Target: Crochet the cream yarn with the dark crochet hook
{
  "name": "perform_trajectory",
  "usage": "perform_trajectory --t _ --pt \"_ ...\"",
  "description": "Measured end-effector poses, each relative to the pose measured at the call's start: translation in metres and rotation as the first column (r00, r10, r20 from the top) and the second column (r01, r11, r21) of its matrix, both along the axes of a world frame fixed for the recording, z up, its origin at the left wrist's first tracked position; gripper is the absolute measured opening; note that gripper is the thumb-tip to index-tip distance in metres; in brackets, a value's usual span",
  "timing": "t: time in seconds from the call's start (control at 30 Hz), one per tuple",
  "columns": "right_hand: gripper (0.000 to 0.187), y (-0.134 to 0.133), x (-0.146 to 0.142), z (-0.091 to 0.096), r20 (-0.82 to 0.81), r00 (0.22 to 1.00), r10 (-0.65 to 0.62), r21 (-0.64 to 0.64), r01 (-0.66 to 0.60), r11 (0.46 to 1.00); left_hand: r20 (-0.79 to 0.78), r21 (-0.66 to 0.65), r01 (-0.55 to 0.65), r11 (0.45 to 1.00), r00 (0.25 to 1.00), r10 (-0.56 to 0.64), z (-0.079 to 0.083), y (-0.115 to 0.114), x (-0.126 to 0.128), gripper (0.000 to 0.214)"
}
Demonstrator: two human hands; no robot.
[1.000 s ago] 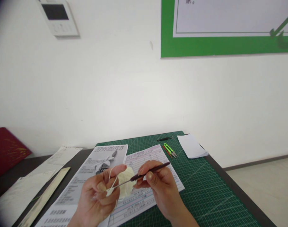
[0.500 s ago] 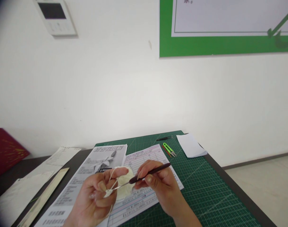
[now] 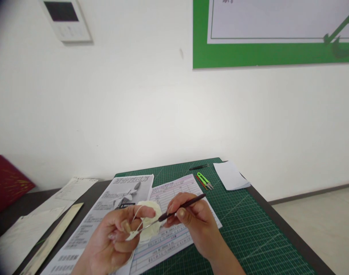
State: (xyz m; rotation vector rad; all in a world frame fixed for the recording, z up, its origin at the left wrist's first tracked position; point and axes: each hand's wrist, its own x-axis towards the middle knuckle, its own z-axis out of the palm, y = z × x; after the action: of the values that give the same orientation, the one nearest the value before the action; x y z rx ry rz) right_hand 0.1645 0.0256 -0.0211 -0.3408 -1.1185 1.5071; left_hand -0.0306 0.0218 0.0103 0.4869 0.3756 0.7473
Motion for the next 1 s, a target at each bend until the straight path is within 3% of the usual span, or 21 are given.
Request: perform_trajectory --t 0.23,0.33,0.47,0.67,0.8,1.0 --pt "0.014 0.002 -0.007 -0.001 -0.106 0.994 0.008 -0.184 -0.027 0.983 -0.063 0.065 -0.052 0.997 0.996 0.056 -0.003 -0.002 0.000 0.044" --pt "0.016 0.004 -0.013 -0.004 -0.180 0.984 0.016 -0.330 -0.075 0.941 -0.115 0.214 -0.146 0.966 0.978 0.173 -0.005 -0.006 0.001 0.048" --pt "0.016 0.003 -0.021 -0.006 -0.235 0.972 0.027 -0.453 -0.134 0.881 -0.186 0.379 -0.290 0.879 0.906 0.379 -0.010 -0.009 0.006 0.048" --pt "0.020 0.000 -0.029 -0.006 -0.227 0.973 -0.040 -0.489 -0.079 0.869 -0.260 0.507 -0.296 0.809 0.843 0.471 -0.018 -0.007 0.014 0.042" --pt "0.021 -0.003 -0.031 -0.004 -0.198 0.974 -0.110 -0.490 -0.001 0.872 -0.226 0.546 -0.311 0.778 0.839 0.495 -0.021 -0.005 0.013 0.041" --pt "0.021 -0.007 -0.032 -0.003 -0.124 0.963 -0.240 -0.443 0.162 0.882 -0.268 0.625 -0.314 0.715 0.774 0.574 -0.020 -0.004 0.015 0.034"
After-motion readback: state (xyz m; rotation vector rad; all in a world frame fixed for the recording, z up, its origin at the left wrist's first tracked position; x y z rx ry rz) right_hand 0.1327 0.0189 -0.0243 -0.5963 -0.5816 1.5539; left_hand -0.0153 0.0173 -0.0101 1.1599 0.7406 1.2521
